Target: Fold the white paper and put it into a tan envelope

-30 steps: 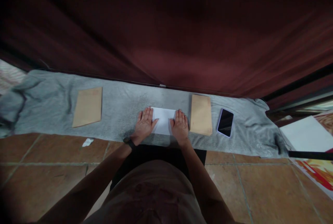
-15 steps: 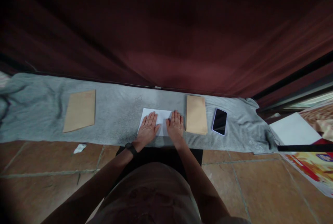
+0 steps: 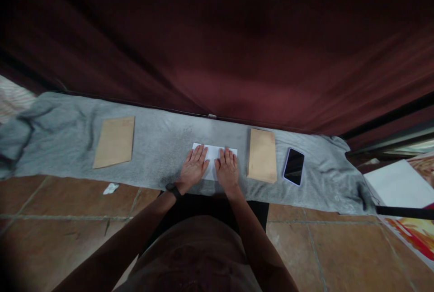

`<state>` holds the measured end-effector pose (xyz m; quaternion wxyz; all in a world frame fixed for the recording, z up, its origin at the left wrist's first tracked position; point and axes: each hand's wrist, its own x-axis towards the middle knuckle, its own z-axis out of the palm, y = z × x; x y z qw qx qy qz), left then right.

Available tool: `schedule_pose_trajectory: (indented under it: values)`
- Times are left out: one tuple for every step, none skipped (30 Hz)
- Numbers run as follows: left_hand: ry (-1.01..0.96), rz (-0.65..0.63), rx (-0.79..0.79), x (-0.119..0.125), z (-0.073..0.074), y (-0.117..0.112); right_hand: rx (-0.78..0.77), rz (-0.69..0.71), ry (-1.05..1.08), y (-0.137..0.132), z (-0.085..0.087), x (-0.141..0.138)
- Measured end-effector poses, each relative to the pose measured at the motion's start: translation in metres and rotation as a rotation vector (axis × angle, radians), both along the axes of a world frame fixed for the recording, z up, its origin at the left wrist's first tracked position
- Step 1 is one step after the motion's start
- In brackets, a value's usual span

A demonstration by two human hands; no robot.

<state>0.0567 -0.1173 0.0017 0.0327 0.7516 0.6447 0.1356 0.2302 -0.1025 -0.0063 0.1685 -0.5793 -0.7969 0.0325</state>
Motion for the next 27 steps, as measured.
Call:
schedule_pose_trajectory:
  values:
    - [-0.003, 0.008, 0.005, -0.004, 0.0, -0.001, 0.004, -0.009, 0.0, 0.001, -0.001, 0.002]
    - [-0.006, 0.02, 0.01, -0.009, -0.001, -0.003, 0.009, -0.013, -0.001, 0.001, -0.001, 0.005]
    - [-0.01, 0.034, 0.016, -0.013, 0.0, -0.005, 0.014, -0.014, -0.003, 0.002, -0.002, 0.007]
    - [-0.012, 0.048, 0.021, -0.018, 0.0, -0.007, 0.019, -0.016, -0.006, 0.004, -0.002, 0.01]
    - [-0.014, 0.062, 0.026, -0.023, 0.0, -0.01, 0.019, -0.02, -0.011, 0.005, -0.003, 0.013]
    - [-0.014, 0.072, 0.03, -0.027, 0.001, -0.012, 0.014, -0.024, -0.017, 0.008, -0.002, 0.015]
    - [-0.014, 0.08, 0.034, -0.031, 0.001, -0.015, 0.005, -0.028, -0.025, 0.011, -0.001, 0.018]
    - [-0.014, 0.084, 0.037, -0.034, 0.001, -0.018, -0.009, -0.031, -0.034, 0.014, 0.001, 0.02]
    - [-0.013, 0.085, 0.039, -0.038, 0.002, -0.021, -0.026, -0.03, -0.043, 0.019, 0.005, 0.021]
    - [-0.012, 0.083, 0.042, -0.04, 0.002, -0.024, -0.047, -0.025, -0.052, 0.024, 0.009, 0.022]
    - [-0.012, 0.08, 0.045, -0.043, 0.002, -0.027, -0.074, -0.017, -0.062, 0.03, 0.015, 0.022]
    - [-0.011, 0.073, 0.048, -0.045, 0.002, -0.03, -0.107, -0.008, -0.073, 0.036, 0.022, 0.022]
    - [-0.011, 0.063, 0.051, -0.046, 0.002, -0.033, -0.146, -0.001, -0.087, 0.042, 0.03, 0.022]
    - [-0.012, 0.051, 0.055, -0.048, 0.002, -0.036, -0.19, 0.0, -0.103, 0.049, 0.037, 0.021]
    - [-0.013, 0.038, 0.059, -0.049, 0.002, -0.039, -0.236, -0.006, -0.119, 0.056, 0.045, 0.021]
    - [-0.014, 0.026, 0.063, -0.05, 0.002, -0.041, -0.284, -0.008, -0.129, 0.063, 0.051, 0.021]
    - [-0.016, 0.014, 0.067, -0.051, 0.002, -0.043, -0.337, -0.005, -0.129, 0.07, 0.057, 0.021]
    - [-0.016, 0.003, 0.069, -0.051, 0.002, -0.045, -0.379, -0.006, -0.122, 0.076, 0.062, 0.021]
    - [-0.017, -0.005, 0.069, -0.052, 0.002, -0.046, -0.404, -0.008, -0.116, 0.082, 0.065, 0.021]
    - [-0.019, -0.012, 0.068, -0.052, 0.002, -0.046, -0.425, -0.011, -0.111, 0.087, 0.067, 0.021]
    - [-0.023, -0.017, 0.065, -0.052, 0.002, -0.047, -0.438, -0.015, -0.106, 0.092, 0.068, 0.022]
    - [-0.031, -0.02, 0.061, -0.053, 0.002, -0.046, -0.449, -0.016, -0.103, 0.096, 0.068, 0.023]
    - [-0.042, -0.02, 0.059, -0.053, 0.002, -0.046, -0.461, -0.014, -0.099, 0.099, 0.068, 0.023]
    - [-0.057, -0.02, 0.056, -0.053, 0.002, -0.046, -0.472, -0.007, -0.092, 0.101, 0.067, 0.024]
    - [-0.074, -0.017, 0.053, -0.053, 0.003, -0.045, -0.481, 0.004, -0.081, 0.102, 0.067, 0.025]
    - [-0.093, -0.014, 0.051, -0.053, 0.003, -0.045, -0.488, 0.02, -0.065, 0.102, 0.066, 0.026]
    - [-0.117, -0.009, 0.048, -0.053, 0.003, -0.044, -0.493, 0.039, -0.044, 0.102, 0.066, 0.027]
